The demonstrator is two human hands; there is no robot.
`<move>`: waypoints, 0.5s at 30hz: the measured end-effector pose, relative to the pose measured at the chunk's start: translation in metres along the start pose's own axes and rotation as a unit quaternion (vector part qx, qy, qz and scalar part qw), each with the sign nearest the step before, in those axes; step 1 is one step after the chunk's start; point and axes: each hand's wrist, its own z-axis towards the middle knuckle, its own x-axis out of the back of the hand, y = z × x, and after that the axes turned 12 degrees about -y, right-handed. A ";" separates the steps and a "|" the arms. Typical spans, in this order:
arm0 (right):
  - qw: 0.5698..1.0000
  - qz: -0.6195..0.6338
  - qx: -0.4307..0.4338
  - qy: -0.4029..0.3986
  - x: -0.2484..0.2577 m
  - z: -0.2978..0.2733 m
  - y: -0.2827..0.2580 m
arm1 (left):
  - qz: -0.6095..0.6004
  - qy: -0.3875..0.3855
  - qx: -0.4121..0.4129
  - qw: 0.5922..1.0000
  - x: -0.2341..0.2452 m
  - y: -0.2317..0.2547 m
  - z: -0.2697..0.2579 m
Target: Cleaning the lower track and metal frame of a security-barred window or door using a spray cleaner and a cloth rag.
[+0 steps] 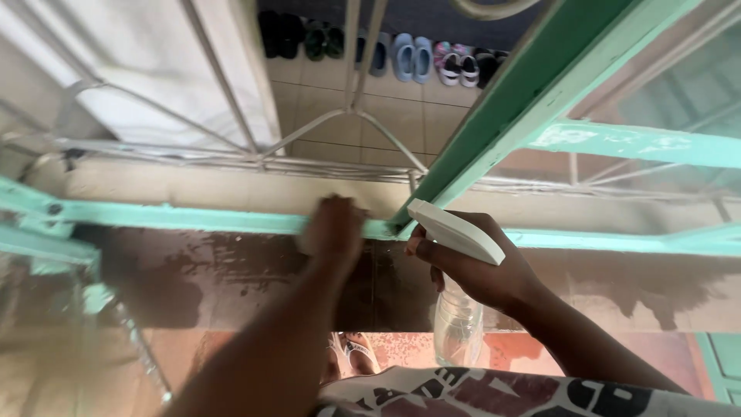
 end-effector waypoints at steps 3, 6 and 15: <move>0.999 0.030 0.024 0.007 0.006 0.002 0.001 | -0.070 0.000 -0.040 0.997 -0.024 0.030 -0.001; 1.000 0.004 0.005 0.019 0.006 0.005 -0.005 | 0.028 0.039 -0.108 0.993 -0.026 0.017 0.016; 0.998 0.034 0.048 0.002 0.003 0.019 -0.012 | 0.055 0.159 0.067 0.983 0.045 -0.104 0.032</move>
